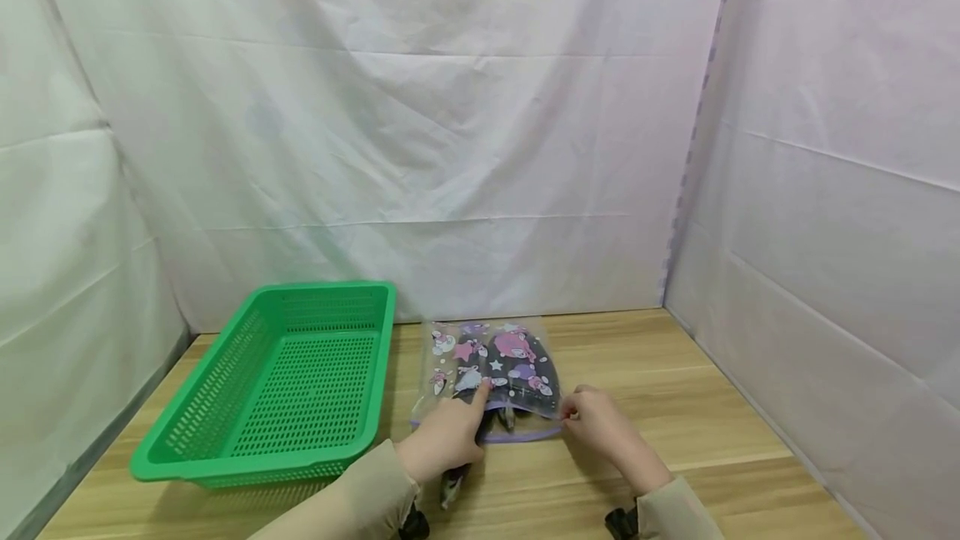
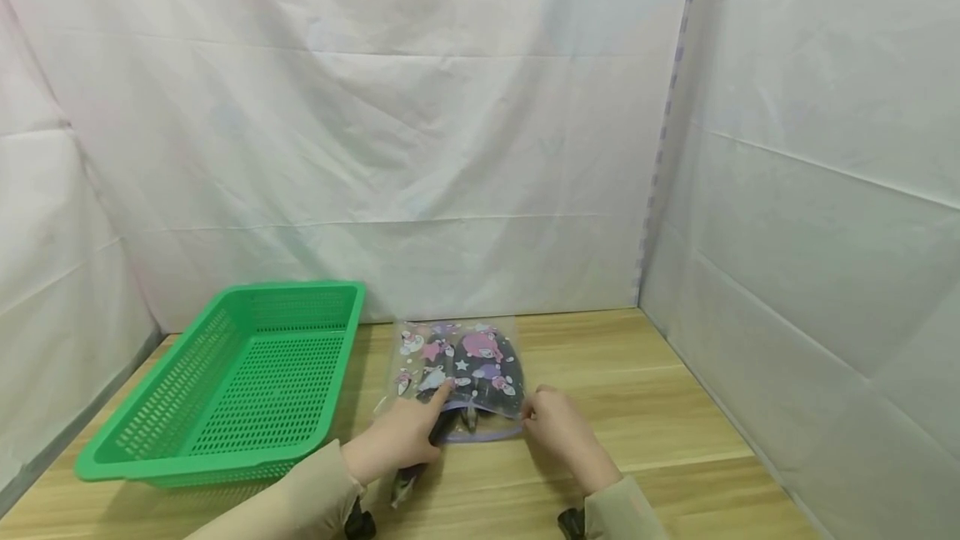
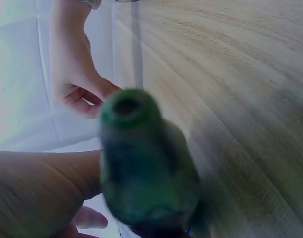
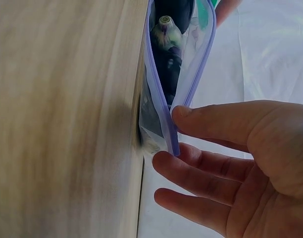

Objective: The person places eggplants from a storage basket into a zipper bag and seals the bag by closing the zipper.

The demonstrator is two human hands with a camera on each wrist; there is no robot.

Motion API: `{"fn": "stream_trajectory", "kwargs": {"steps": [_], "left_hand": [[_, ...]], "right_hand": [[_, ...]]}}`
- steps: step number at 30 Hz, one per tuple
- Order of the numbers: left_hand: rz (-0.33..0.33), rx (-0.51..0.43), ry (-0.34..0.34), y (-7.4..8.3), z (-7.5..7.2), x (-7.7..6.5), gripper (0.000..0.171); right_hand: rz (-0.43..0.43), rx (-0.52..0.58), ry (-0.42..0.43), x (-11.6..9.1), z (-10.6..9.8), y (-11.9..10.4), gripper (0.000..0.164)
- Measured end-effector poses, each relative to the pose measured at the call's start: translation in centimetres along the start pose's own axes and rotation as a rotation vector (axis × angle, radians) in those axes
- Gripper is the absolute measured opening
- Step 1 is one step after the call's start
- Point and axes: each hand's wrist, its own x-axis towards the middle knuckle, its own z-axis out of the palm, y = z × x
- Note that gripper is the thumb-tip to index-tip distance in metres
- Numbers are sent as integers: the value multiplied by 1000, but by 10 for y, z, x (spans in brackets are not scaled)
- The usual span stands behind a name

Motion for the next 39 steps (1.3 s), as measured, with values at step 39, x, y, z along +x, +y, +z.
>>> {"fn": "stream_trajectory", "kwargs": {"steps": [39], "left_hand": [[134, 118, -25, 23, 6, -60, 60]], "right_hand": [[1, 25, -11, 1, 1, 2, 20]]}}
